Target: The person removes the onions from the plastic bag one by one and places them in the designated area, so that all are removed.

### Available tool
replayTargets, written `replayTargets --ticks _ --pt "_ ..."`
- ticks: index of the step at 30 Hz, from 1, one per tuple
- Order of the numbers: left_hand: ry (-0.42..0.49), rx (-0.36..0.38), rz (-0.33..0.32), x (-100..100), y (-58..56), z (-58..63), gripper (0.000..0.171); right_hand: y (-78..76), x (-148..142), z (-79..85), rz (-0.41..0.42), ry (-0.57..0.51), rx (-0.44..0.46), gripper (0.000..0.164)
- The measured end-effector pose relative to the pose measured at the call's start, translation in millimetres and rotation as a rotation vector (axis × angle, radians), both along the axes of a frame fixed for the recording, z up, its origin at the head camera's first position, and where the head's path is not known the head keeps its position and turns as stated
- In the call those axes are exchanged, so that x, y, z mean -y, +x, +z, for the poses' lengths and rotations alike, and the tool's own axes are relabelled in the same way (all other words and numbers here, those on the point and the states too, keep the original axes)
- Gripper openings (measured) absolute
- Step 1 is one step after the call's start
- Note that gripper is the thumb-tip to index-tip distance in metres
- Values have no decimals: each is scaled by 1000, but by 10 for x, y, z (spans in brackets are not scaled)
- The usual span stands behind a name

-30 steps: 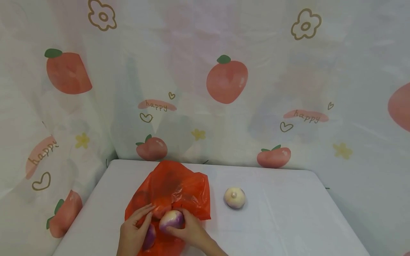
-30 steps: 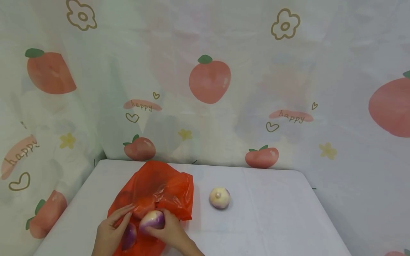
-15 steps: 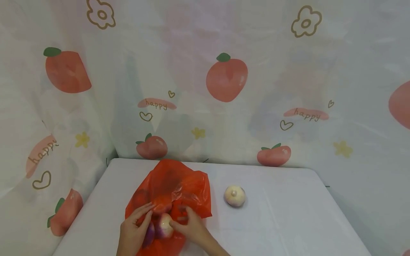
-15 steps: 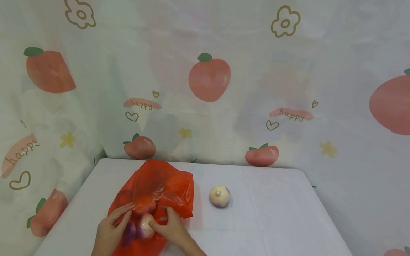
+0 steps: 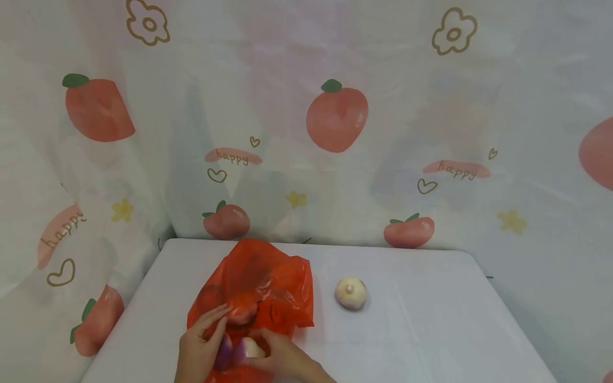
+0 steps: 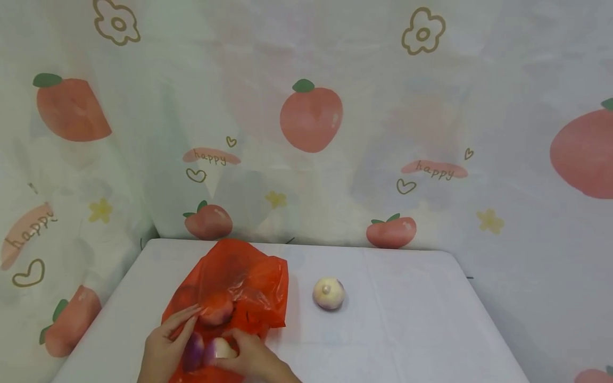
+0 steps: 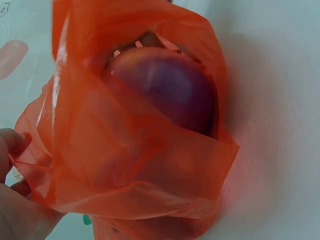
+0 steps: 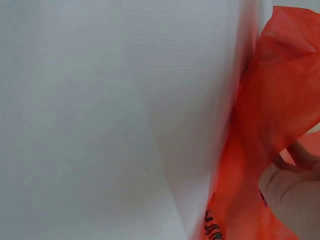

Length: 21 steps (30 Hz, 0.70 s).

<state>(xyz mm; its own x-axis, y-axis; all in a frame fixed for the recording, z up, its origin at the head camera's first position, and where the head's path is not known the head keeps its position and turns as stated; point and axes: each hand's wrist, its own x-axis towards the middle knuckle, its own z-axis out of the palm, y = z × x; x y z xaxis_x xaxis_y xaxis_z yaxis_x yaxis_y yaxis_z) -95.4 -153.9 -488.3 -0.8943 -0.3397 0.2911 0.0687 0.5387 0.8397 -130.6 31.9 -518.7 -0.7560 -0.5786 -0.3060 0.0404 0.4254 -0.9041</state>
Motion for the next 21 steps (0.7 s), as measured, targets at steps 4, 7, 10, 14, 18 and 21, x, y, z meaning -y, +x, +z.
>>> replayTargets --ticks 4,7,10,14,18,21 --pt "-1 8 4 1 4 5 19 31 -27 35 16 -43 62 40" --pt "10 9 5 -7 1 4 19 36 -47 33 26 -100 64 38" --pt "19 21 7 -13 -3 1 20 21 -67 15 33 -114 -5 39" --pt "22 40 5 -9 -6 -6 20 -13 -89 -6 41 -95 -136 43" --pt "12 45 8 -3 -10 -10 21 -28 -101 -35 37 -97 -203 46" --pt "3 40 10 -4 -11 -15 21 -31 -108 -53 19 -91 -218 47"
